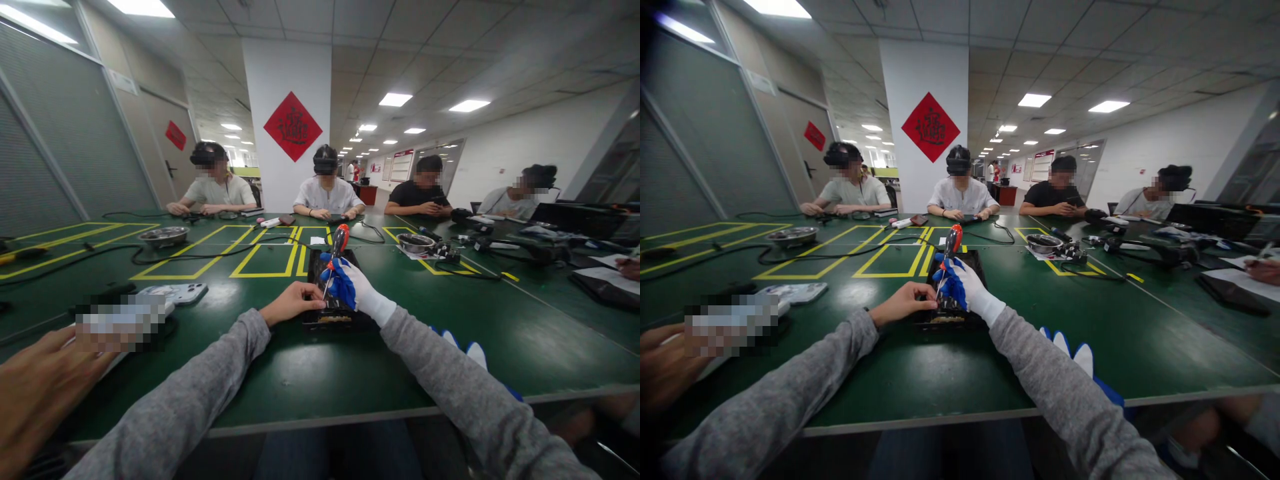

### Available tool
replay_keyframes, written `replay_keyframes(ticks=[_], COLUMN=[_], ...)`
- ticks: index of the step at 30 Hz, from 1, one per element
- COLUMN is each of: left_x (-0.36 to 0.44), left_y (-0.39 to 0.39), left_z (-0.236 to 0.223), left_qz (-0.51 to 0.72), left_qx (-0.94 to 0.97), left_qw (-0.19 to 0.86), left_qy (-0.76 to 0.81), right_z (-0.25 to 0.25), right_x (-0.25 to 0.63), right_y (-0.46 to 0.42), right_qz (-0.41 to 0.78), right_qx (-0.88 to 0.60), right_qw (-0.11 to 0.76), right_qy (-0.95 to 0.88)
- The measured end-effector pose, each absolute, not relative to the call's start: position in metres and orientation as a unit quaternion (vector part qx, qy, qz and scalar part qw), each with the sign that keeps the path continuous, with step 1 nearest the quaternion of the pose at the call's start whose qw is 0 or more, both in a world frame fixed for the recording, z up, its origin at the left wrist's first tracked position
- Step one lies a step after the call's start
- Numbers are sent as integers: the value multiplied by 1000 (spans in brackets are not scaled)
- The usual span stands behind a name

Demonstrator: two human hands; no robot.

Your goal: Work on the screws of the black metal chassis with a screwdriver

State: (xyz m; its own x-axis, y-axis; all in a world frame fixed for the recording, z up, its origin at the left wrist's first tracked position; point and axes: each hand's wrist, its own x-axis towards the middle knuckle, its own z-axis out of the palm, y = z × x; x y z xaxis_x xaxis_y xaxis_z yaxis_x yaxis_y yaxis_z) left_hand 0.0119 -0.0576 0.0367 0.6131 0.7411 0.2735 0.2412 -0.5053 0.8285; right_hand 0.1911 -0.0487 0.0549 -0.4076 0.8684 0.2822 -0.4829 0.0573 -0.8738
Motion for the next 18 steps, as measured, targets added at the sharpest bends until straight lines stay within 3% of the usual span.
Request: replay_keyframes(ticks=[10,18], left_x=[11,15], left_y=[-57,-57], left_z=[40,39], left_qz=[279,313], left_qx=[806,806], left_qw=[445,412], left_qy=[272,287], right_z=[52,56], right_x=[192,191], right_y=[-45,-49], right_qz=[676,657], right_qx=[-192,-192], right_qw=[502,519], right_qy=[-503,-512])
